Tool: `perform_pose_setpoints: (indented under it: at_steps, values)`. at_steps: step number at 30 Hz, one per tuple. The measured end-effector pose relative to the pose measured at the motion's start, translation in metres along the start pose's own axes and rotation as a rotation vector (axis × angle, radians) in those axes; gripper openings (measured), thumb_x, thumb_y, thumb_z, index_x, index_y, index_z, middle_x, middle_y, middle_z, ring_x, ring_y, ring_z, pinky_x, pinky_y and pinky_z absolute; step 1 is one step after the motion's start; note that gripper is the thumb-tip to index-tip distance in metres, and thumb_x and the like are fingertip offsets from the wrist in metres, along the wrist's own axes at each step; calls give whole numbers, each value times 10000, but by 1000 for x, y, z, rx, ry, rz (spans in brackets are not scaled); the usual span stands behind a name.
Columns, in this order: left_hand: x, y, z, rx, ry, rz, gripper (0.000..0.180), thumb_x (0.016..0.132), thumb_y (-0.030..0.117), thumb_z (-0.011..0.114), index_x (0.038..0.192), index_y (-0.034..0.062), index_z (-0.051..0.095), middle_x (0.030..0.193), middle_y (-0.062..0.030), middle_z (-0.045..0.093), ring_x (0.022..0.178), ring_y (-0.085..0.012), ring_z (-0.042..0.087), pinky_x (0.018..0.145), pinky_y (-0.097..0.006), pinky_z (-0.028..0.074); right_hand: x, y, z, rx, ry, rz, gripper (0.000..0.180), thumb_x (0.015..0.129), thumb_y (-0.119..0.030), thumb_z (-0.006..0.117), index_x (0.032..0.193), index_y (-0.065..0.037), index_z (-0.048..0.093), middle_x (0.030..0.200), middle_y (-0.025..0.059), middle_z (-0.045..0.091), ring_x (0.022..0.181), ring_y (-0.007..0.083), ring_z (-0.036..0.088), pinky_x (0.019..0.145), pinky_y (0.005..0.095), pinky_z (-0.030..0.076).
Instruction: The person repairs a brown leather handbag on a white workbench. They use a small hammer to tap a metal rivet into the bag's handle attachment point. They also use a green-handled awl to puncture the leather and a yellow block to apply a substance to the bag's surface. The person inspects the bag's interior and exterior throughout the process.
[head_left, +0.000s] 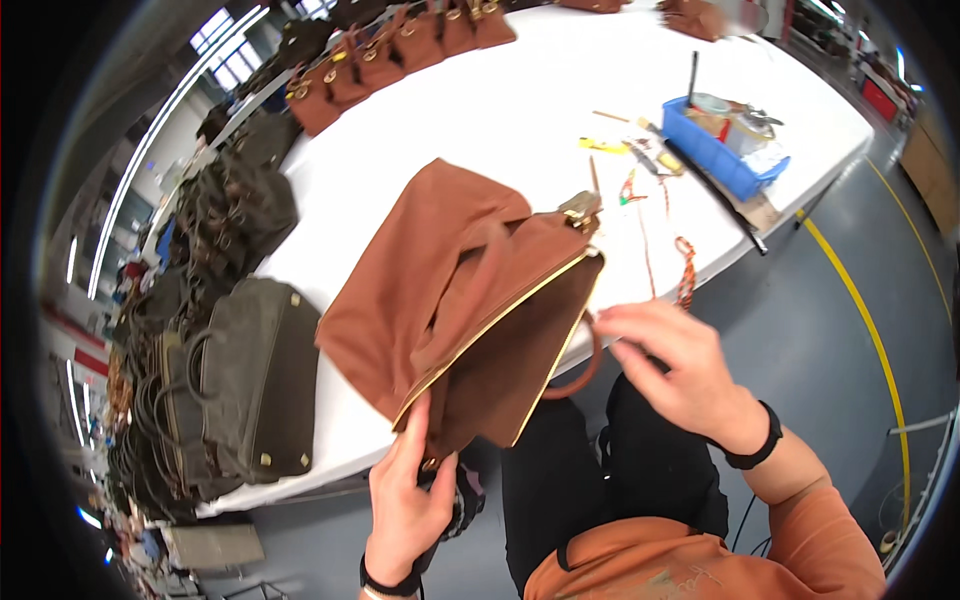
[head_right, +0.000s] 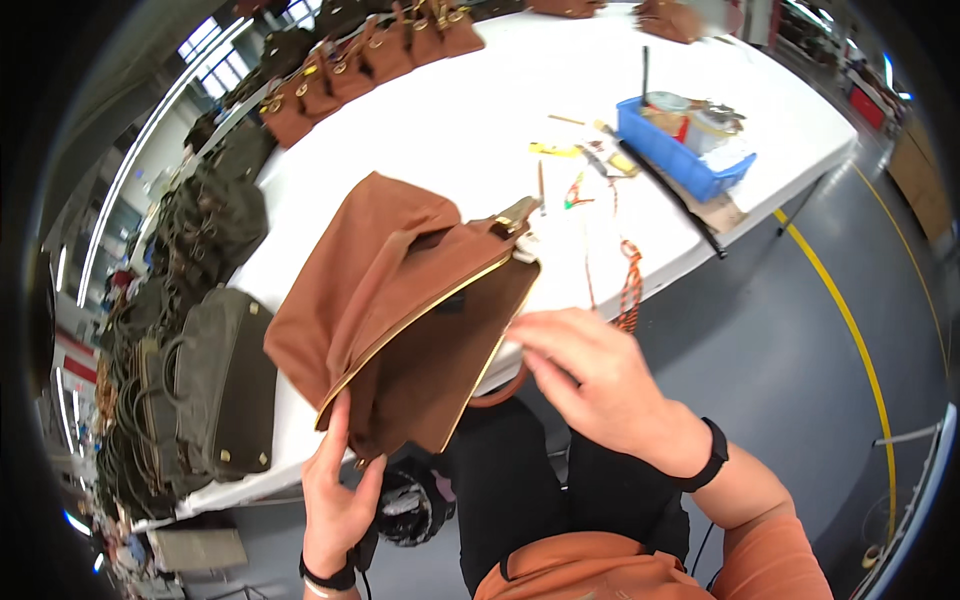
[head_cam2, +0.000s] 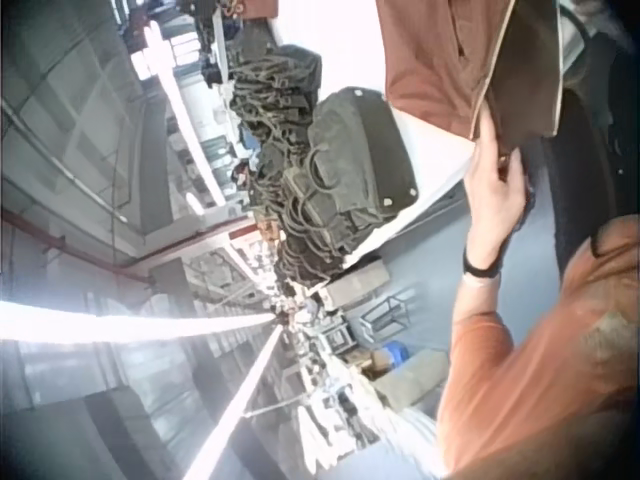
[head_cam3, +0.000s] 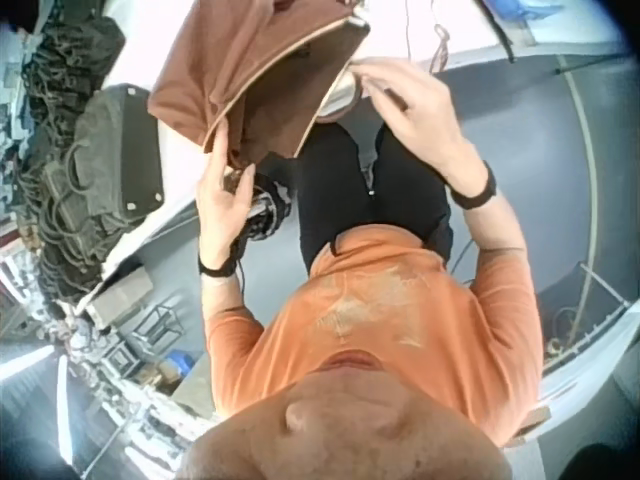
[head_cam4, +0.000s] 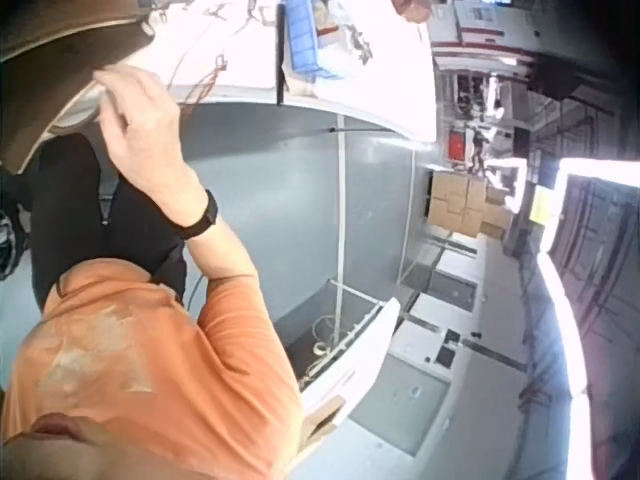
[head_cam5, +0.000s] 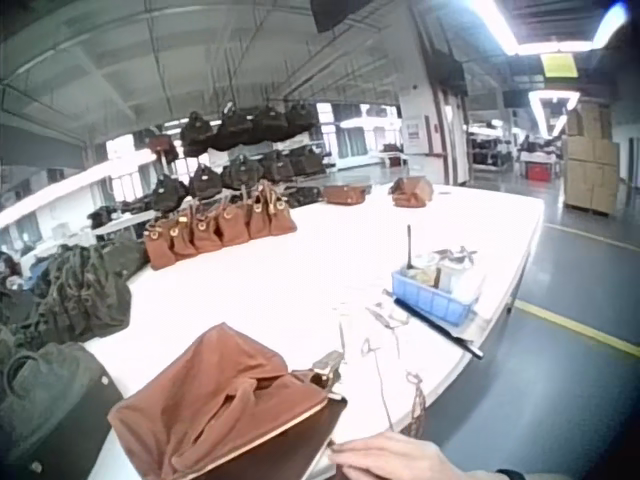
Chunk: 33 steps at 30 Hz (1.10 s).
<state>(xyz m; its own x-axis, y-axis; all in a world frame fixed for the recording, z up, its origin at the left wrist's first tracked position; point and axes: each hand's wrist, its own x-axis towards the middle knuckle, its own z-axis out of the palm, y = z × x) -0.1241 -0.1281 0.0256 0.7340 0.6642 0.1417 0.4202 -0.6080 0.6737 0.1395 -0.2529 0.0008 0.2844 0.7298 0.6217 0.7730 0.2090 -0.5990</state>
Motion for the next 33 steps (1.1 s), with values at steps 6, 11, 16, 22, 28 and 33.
perform_pose_setpoints:
  at_steps: [6, 11, 16, 22, 28, 33]
  values:
    - [-7, 5, 9, 29, 72, -10, 713, 748, -87, 635, 1418, -32, 400, 1085, -266, 632, 1004, -378, 657, 862, -355, 507, 25, 38, -31, -40, -130, 300, 195, 861, -70, 601, 1015, 26, 673, 926, 195, 690, 816, 331, 682, 752, 377, 542]
    - [-9, 4, 10, 20, 73, 32, 706, 752, -77, 638, 1417, -22, 407, 1070, -252, 639, 974, -365, 666, 834, -350, 514, 84, 95, -56, -320, -425, 275, 262, 858, -153, 609, 1022, 41, 674, 895, 200, 697, 827, 314, 682, 756, 372, 539]
    - [-16, 10, 11, -37, 31, -76, 705, 817, -66, 631, 1465, 68, 388, 1050, -137, 630, 790, -145, 580, 722, -269, 494, 160, 161, -38, -615, -473, 296, 200, 785, -55, 565, 917, 50, 673, 897, 256, 681, 872, 371, 671, 783, 428, 532]
    - [-16, 15, 12, -133, 23, -141, 682, 830, -67, 617, 1461, 57, 389, 1203, -190, 614, 1004, -183, 608, 840, -277, 492, 185, 221, 12, -696, -389, 289, 185, 816, 17, 541, 946, 38, 672, 1043, 242, 664, 986, 355, 659, 827, 409, 544]
    - [-15, 6, 13, -67, 33, -84, 677, 817, -49, 641, 1445, 56, 413, 1074, -165, 643, 819, -179, 602, 743, -287, 506, 185, 231, 21, -899, -365, 170, 157, 805, 15, 590, 937, 24, 675, 1021, 217, 670, 986, 335, 664, 836, 396, 552]
    - [-17, 0, 17, -81, 115, 17, 666, 820, -27, 649, 1440, 59, 422, 1013, -147, 641, 752, -182, 575, 704, -279, 495, 184, 204, 14, -533, -186, 163, 192, 727, 49, 570, 882, 19, 678, 944, 266, 651, 915, 396, 645, 837, 436, 517]
